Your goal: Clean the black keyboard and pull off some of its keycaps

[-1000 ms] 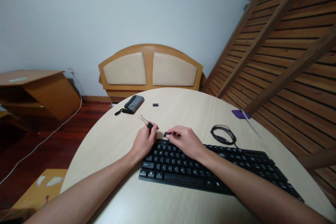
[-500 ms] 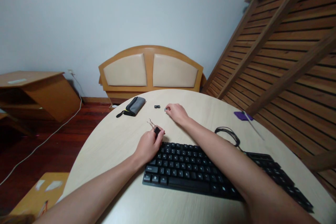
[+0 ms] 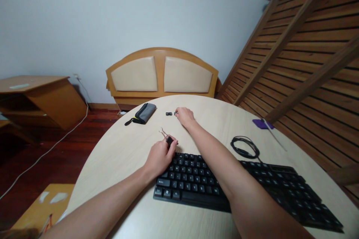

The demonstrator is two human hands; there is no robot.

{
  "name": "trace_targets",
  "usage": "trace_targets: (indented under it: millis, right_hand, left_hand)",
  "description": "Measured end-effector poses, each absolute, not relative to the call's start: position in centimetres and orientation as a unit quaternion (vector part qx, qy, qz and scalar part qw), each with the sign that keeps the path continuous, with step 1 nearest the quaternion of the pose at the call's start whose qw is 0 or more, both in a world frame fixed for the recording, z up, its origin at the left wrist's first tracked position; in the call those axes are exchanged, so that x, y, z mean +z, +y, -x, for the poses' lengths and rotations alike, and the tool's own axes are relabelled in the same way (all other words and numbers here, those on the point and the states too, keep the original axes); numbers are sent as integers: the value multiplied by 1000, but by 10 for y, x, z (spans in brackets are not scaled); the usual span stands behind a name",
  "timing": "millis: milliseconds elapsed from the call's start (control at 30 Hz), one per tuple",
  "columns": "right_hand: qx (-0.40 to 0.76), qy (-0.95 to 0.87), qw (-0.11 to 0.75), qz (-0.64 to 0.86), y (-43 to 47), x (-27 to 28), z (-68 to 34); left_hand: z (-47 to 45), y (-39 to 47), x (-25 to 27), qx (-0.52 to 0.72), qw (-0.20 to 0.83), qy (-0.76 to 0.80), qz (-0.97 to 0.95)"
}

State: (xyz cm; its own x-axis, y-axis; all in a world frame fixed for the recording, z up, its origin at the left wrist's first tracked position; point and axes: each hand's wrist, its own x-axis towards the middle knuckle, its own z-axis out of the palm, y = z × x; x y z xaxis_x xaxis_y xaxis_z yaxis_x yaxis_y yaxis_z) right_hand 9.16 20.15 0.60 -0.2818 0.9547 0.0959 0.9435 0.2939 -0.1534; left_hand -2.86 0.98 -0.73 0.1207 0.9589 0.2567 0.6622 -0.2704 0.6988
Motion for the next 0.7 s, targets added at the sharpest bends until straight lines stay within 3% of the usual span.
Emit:
trace_targets:
  millis: [700]
  right_hand:
    - [37,-800,146,581,199,-6,-88]
  left_hand:
    - [28,11,-6,339,209,571,-718]
